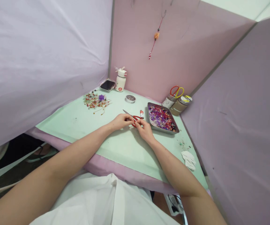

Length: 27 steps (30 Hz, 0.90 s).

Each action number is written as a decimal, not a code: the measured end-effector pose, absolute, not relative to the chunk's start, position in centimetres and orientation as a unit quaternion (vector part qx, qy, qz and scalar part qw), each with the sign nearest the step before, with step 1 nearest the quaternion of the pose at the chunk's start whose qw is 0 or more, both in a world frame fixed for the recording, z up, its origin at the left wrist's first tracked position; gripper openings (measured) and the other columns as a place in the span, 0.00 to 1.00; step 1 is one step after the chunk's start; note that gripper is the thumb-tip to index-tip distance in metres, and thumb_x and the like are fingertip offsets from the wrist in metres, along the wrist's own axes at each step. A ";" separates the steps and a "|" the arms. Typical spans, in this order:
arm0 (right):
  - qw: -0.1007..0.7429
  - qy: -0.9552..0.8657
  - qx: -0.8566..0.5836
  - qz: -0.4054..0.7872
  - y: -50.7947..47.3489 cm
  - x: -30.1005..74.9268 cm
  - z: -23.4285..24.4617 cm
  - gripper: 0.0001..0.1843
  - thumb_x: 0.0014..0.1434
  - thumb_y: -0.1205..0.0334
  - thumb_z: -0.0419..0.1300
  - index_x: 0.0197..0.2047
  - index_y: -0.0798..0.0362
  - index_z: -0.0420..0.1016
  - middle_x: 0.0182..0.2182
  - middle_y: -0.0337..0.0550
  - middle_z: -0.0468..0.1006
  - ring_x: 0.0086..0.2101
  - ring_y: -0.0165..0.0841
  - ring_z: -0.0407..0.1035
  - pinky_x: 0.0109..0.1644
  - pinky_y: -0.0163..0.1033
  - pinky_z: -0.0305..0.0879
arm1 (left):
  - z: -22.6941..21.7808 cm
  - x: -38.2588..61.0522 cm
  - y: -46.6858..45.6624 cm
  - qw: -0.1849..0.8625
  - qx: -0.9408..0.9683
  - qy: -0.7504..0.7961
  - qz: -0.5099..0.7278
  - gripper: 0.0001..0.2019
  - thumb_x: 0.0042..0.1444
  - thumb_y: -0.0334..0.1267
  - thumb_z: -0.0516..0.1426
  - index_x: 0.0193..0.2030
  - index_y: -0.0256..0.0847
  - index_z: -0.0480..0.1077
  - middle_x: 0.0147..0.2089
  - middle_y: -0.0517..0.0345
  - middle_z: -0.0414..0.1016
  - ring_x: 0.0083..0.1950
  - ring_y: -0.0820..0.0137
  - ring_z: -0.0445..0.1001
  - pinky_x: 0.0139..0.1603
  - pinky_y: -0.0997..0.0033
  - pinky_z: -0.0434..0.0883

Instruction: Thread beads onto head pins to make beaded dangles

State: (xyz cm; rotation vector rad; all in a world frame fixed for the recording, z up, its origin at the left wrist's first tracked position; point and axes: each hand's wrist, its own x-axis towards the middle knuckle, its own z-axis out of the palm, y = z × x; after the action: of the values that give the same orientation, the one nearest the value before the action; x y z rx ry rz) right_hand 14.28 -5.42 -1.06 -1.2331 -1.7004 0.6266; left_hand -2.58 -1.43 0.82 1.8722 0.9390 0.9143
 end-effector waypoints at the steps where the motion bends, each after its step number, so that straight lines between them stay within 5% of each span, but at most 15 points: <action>1: 0.457 -0.690 -0.498 0.258 -5.4 14.3 -1.1 0.12 0.56 0.53 0.55 0.29 0.53 0.71 0.25 0.38 0.72 0.28 0.31 0.64 0.36 0.37 0.60 | 0.8 -2.6 -1.4 0.415 0.746 0.373 0.364 0.10 0.48 0.40 0.58 0.30 0.34 0.76 0.22 0.62 0.68 0.25 0.76 0.60 0.27 0.76 0.57; 27: 0.438 -0.669 -0.479 0.363 -4.6 14.7 -1.9 0.17 0.52 0.46 0.59 0.27 0.52 0.71 0.21 0.37 0.71 0.23 0.28 0.59 0.28 0.34 0.56 | 0.8 -2.7 -1.4 0.423 0.751 0.350 0.369 0.09 0.47 0.39 0.59 0.32 0.36 0.77 0.26 0.59 0.73 0.27 0.75 0.63 0.30 0.75 0.59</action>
State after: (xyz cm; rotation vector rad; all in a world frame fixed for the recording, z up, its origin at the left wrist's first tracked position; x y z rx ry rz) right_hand 14.69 -4.60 -1.93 -1.1902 -1.6623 0.9028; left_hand -2.68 -1.39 0.78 1.8792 0.8751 0.9227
